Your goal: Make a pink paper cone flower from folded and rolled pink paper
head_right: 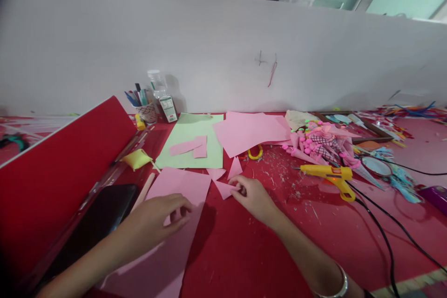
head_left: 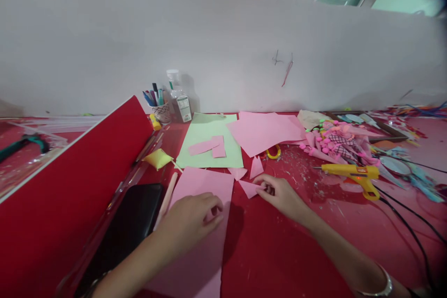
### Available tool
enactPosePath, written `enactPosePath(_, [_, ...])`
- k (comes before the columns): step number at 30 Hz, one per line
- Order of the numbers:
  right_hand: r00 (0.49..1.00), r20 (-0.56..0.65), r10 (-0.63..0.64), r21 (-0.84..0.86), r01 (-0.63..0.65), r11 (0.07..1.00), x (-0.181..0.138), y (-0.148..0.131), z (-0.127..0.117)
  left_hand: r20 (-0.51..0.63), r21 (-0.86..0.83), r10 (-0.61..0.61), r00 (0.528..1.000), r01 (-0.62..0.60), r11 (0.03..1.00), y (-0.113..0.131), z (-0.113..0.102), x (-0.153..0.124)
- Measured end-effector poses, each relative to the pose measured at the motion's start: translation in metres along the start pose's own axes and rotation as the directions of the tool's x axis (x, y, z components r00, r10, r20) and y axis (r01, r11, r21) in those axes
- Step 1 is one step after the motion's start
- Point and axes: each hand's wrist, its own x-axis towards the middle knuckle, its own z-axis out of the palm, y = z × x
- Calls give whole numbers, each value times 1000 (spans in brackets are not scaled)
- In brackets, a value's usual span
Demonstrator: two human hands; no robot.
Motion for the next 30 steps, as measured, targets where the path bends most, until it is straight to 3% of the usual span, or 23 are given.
enactPosePath(3, [997,-75,-23,9,23,1000,-1,-2,-7,-66,23,-120,991,121,992,-18,-12,-13])
enactPosePath(6, [991,-122,-51,-112,37,993,-4,-4,-15,-171,175,-257,951,286,942,-40,-19,-22])
enactPosePath(10, [982,120,-146,-324,178,929,-8,-7,-16,-285,466,-301,910,406,786,-66,-14,-25])
enactPosePath(12, [956,241,-169,-339,246,908,-9,-9,-12,-286,491,-278,917,389,780,-72,-8,-23])
enactPosePath(15, [931,325,-168,-300,270,915,-9,-10,-6,-294,515,-298,908,414,751,-74,-2,-20])
enactPosePath(19, [933,329,-148,-288,248,925,-9,-9,-4,-295,558,-370,881,473,681,-70,-3,-18])
enactPosePath(25, [939,311,-146,-262,232,937,-9,-8,-6,-306,600,-325,895,446,665,-69,-5,-15])
enactPosePath(30, [948,282,-148,-263,225,938,-9,-7,-6,-268,557,-272,924,379,739,-65,-7,-16])
